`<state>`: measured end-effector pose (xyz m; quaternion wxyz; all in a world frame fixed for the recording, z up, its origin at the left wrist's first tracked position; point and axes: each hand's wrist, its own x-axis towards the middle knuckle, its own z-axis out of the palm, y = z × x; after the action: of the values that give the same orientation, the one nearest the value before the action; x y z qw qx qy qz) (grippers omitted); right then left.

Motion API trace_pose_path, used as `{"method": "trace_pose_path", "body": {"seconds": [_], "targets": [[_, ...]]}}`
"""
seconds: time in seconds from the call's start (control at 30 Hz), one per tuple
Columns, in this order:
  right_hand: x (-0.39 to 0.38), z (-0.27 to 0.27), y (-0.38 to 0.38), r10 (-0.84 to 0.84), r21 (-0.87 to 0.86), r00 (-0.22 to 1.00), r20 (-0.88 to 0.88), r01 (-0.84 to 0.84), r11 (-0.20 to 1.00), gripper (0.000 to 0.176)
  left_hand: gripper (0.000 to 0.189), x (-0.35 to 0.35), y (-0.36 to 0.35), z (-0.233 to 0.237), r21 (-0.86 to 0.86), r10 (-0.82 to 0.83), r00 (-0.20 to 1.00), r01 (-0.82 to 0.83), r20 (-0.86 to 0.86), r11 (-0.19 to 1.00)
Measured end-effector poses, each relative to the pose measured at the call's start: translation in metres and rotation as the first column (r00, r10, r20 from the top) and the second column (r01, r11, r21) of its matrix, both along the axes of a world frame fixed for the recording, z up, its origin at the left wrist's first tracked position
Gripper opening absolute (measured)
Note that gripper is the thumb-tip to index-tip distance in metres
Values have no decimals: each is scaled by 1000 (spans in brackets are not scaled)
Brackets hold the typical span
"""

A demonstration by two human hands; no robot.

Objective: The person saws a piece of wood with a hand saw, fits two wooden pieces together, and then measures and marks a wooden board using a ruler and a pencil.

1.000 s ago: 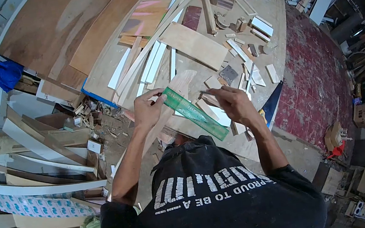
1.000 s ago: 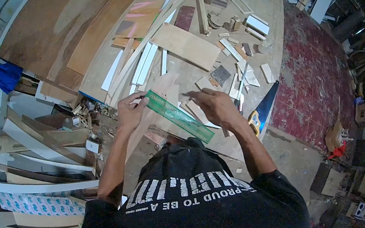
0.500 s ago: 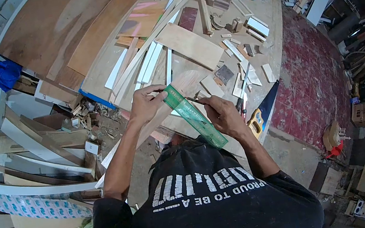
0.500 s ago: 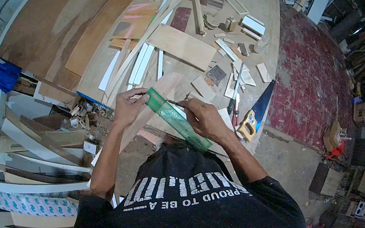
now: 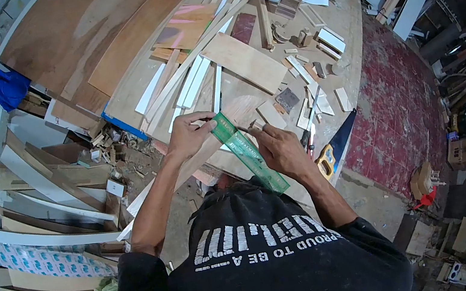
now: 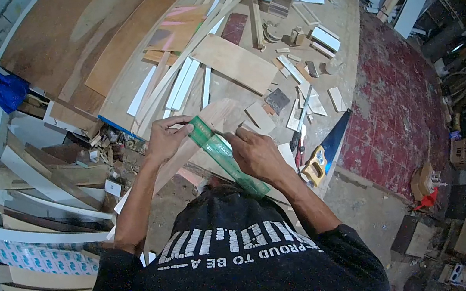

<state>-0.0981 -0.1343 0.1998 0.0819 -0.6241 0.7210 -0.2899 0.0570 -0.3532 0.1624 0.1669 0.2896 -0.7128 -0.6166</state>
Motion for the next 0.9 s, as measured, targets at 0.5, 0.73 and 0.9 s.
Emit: {"method": "trace_pose_path", "body": {"seconds": [0.5, 0.73, 0.9], "targets": [[-2, 31, 7, -117, -90, 982, 146, 131, 987, 24, 19, 1, -9, 20, -57, -20, 999, 18, -38, 998], [5, 18, -5, -38, -192, 987, 156, 68, 979, 21, 23, -4, -7, 18, -70, -34, 999, 34, -5, 997], [3, 15, -18, -4, -168, 996, 94, 20, 986, 25, 23, -5, -6, 14, -54, -43, 999, 42, -26, 998]]}}
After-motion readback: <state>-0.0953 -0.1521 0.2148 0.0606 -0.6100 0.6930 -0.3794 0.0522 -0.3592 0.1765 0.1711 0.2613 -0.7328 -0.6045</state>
